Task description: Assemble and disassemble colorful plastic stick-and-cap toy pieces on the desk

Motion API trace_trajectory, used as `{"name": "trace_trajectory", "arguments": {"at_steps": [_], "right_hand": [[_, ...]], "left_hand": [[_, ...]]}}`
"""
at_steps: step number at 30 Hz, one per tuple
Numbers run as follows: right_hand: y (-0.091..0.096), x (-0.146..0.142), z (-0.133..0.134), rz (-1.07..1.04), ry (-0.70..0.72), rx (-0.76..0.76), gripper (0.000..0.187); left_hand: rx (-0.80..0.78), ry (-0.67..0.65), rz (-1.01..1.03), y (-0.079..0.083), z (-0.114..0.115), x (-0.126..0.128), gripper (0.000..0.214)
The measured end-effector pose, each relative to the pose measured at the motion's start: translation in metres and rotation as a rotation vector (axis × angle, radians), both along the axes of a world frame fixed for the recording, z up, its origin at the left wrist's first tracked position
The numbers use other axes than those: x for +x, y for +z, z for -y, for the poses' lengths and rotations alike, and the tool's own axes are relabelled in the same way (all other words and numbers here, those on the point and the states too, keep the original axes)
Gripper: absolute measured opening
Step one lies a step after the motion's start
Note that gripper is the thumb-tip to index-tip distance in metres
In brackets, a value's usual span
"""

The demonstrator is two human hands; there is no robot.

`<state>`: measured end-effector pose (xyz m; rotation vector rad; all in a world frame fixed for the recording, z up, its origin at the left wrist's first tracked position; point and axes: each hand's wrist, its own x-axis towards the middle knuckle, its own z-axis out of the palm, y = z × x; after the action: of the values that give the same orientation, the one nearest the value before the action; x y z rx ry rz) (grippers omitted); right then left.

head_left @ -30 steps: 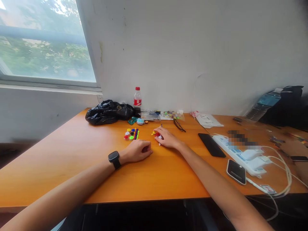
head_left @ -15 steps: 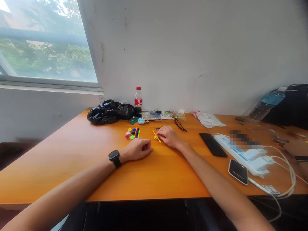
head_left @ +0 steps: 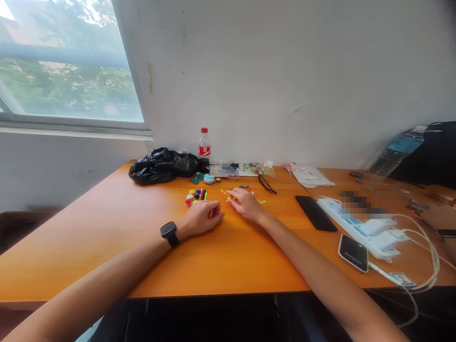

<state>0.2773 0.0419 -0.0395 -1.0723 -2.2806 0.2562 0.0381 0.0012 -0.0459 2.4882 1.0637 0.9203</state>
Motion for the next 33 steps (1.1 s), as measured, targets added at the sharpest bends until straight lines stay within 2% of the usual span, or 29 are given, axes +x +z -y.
{"name": "trace_trajectory", "arguments": {"at_steps": [3,5,9,13,17,22,27,30,33], "right_hand": [[-0.001,-0.005,-0.001,-0.298,-0.007,-0.146,0.028],[0.000,-0.011,0.000,-0.503,0.021,-0.297,0.033],[0.003,-0.027,0.009,-0.781,0.129,-0.635,0.042],[0.007,-0.035,0.020,-0.880,0.124,-0.775,0.032],[0.008,-0.034,0.023,-0.842,0.155,-0.840,0.027],[0.002,-0.035,0.023,-0.703,0.222,-0.811,0.021],[-0.004,-0.035,0.023,-0.479,0.108,-0.630,0.006],[-0.004,-0.030,0.021,-0.359,0.018,-0.462,0.019],[-0.004,-0.025,0.017,-0.320,-0.061,-0.372,0.038]], "left_hand": [[0.102,0.073,0.062,0.004,0.001,0.000,0.017],[0.161,0.135,0.126,0.007,0.001,0.001,0.012],[0.171,0.142,0.200,0.010,0.001,0.002,0.022],[0.122,0.051,0.200,0.011,0.004,0.003,0.015],[0.110,-0.030,0.197,0.013,0.006,0.003,0.020],[0.079,-0.094,0.175,0.011,0.005,0.002,0.005],[0.038,-0.088,0.150,0.005,0.001,0.002,0.013],[0.040,-0.080,0.190,0.001,-0.002,0.002,0.012],[0.054,-0.096,0.196,-0.002,-0.004,0.002,0.013]]}}
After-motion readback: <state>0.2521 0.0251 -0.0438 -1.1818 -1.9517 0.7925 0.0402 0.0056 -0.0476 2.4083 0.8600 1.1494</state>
